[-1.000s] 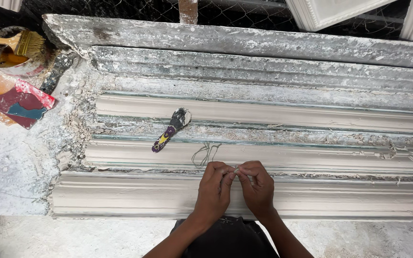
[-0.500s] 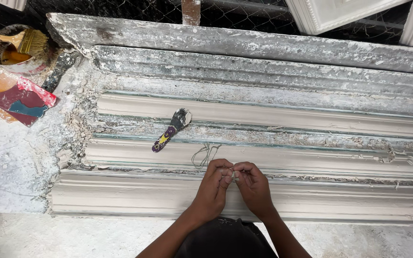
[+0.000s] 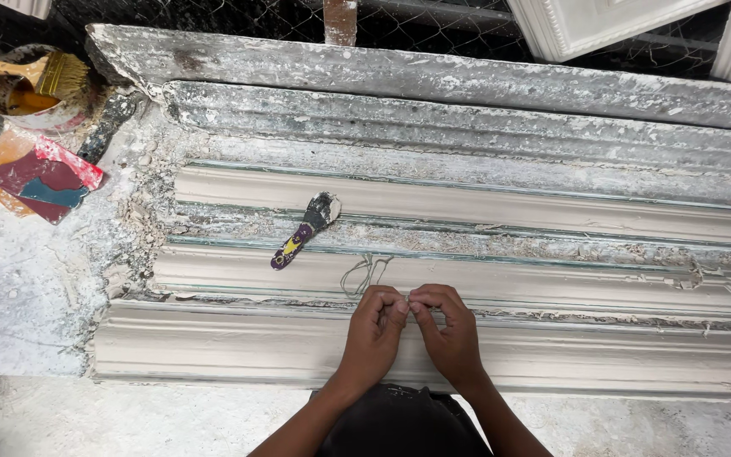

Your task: The person bends thin wire strips by hand and lays them along the grooves of a long plaster cornice on the work table, then hangs a decorative plaster medallion on an overhead hook. They then use a small scraper to scrape debris out of the cornice grooves, moving along its length.

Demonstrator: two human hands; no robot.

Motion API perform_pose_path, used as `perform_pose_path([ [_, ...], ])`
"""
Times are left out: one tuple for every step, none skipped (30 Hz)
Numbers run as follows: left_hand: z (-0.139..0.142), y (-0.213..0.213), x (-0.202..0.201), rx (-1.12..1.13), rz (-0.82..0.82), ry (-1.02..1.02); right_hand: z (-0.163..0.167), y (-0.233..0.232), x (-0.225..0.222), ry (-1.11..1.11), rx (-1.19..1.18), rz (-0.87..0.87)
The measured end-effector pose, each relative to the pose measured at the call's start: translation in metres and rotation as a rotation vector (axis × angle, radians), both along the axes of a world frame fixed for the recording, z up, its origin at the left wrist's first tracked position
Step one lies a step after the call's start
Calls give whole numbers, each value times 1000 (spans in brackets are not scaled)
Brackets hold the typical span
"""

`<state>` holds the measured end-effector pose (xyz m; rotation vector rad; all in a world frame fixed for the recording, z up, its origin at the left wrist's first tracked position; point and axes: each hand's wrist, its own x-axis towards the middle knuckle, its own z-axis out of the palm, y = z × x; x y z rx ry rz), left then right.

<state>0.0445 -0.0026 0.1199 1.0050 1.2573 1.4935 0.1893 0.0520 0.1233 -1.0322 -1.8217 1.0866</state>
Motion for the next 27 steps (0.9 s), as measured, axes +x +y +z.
perform_pose_path([
  [2,0,0,-6,7,63,-1,-1,0,-6,6,-4],
  [5,-1,0,-64,-24,74,-2,-1,0,-12,13,-8],
  [8,-1,0,-123,-55,84,-3,-3,0,7,-16,-12],
  [11,-2,0,-183,-86,95,-4,-5,0,27,-45,-15],
  [13,-1,-1,-176,-88,115,-6,-6,0,47,-73,-19],
  [16,0,0,-168,-91,136,-7,-8,-1,63,-77,-21],
  [18,0,0,-161,-97,156,-8,-9,-1,79,-82,-25],
  [20,1,1,-149,-85,178,-10,-10,0,95,-88,-29],
  [21,1,1,-136,-73,201,-12,-11,0,109,-86,-29],
  [22,2,1,-123,-61,224,-14,-12,1,123,-85,-29],
  [23,3,2,-131,-52,272,-16,-13,1,137,-82,-26],
  [23,4,2,-138,-41,320,-18,-13,1,168,-103,-38],
  [23,5,2,-146,-31,368,-21,-15,1,198,-125,-48],
  [23,5,2,-122,-25,370,-23,-16,1,228,-148,-61],
  [23,6,2,-96,-19,373,-25,-16,1,249,-154,-60],
  [22,7,1,-71,-13,376,-27,-16,2,271,-160,-59],
  [22,8,1,-92,-15,349,-29,-17,2,293,-167,-58],
  [21,8,1,-113,-16,322,-30,-17,2,298,-172,-56],
  [21,8,1,-133,-16,295,-31,-17,3,303,-176,-53],
  [21,8,1,-149,-27,280,-32,-17,4,308,-179,-53],
  [20,8,0,-164,-40,263,-32,-17,4,315,-180,-57],
  [20,7,0,-179,-54,247,-32,-17,5,322,-181,-61],
  [19,6,0,-172,-68,258,-33,-17,5,330,-181,-65],
  [19,5,0,-167,-82,270,-33,-18,5,347,-205,-68],
  [19,5,0,-164,-95,281,-33,-18,6,363,-231,-71],
  [19,4,0,-155,-85,310,-33,-18,6,379,-254,-72],
  [19,4,1,-145,-73,339,-33,-18,6,381,-248,-71],
])
